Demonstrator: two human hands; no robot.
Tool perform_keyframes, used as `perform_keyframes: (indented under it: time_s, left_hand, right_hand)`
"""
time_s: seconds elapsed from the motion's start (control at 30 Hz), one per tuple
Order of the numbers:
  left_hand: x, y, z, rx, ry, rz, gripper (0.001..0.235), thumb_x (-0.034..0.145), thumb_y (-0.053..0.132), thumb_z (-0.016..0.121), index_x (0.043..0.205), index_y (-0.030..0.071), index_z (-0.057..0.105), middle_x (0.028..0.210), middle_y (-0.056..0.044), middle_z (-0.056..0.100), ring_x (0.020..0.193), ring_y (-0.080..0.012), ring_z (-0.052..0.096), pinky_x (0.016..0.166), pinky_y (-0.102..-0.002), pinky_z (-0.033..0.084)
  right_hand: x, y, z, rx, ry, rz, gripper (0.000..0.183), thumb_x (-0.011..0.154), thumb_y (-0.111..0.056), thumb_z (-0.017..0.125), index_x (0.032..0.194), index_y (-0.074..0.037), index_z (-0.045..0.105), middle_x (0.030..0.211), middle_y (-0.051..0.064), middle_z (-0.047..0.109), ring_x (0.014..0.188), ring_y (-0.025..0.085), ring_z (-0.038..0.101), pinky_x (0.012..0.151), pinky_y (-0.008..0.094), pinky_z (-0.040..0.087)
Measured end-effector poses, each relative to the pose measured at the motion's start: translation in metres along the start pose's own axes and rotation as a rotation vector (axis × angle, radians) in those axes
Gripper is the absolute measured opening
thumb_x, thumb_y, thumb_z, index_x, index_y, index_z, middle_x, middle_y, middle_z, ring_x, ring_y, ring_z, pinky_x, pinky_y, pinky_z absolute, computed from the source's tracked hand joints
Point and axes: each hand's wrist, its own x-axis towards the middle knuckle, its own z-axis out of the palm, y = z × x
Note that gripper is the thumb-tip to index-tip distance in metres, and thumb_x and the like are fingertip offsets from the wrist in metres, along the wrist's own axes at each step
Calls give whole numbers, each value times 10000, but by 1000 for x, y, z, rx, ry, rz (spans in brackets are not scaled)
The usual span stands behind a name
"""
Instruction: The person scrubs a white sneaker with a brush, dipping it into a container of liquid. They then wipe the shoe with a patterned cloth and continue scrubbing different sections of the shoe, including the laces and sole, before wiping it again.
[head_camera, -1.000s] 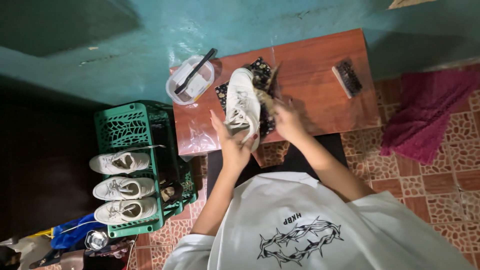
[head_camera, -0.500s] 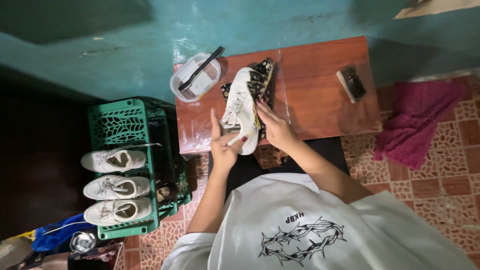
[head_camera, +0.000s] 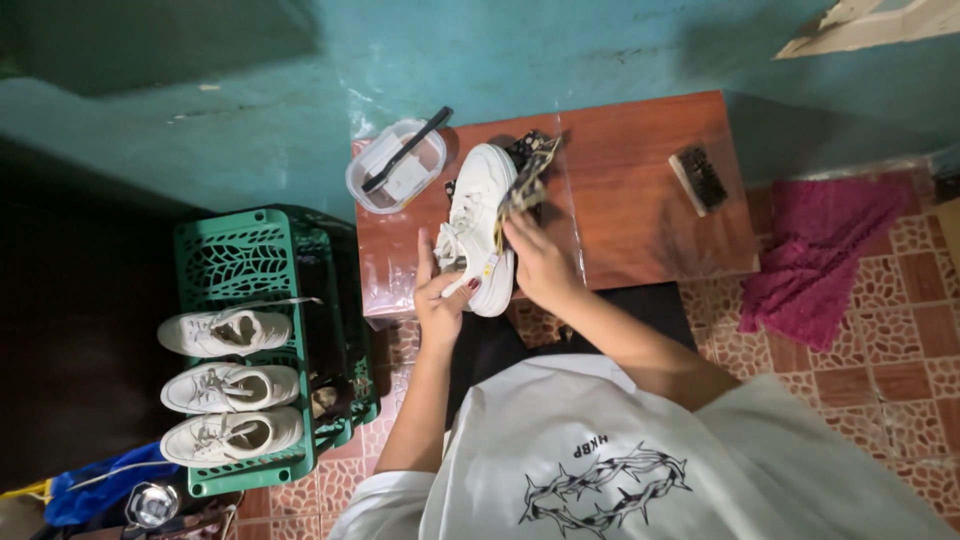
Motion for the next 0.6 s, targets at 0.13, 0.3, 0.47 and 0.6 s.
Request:
perform_keyframes:
  time_s: [0.13,0.3,0.47,0.6]
  left_hand:
    - [1,-14,-14,-44,21,-24,173,721,-46,821,886,-56,769,1664,-134,295,1494,-317,338,1216,-409,309]
    - [0,-23,-20,-62,0,-44,188,697,-54,832,878,-44,781,1657,-89,333,1473,-276,379,1174,-374,353]
    - [-1,0,-14,-32,-41,11,187,697,-28,872,864,9,798,1671,-86,305,1484,-274,340,1173,-364,337]
    - [-12,19,-13,2,-99,23,184,686,-37,878,846,14,803,1675,-70,296,1488,-266,330,1171,-360,347]
  right_hand:
    - [-32,-30,-10,93,-61,34,384,882,62,595,1234,-18,725,1242,233,700,1188,394,655,1002,435,548]
    - [-41,6,-16,847,54,720,319,948,55,544,1242,13,660,1250,153,667,1187,260,617,1113,416,468]
    - [37,25,-51,1445,536,1184,243,1034,-128,595,1268,-189,622,1308,82,698,1202,288,675,1090,426,509]
    - [32,50,-11,1159,450,1037,265,974,-66,700,1237,-65,668,1189,161,736,1055,292,734,915,441,634]
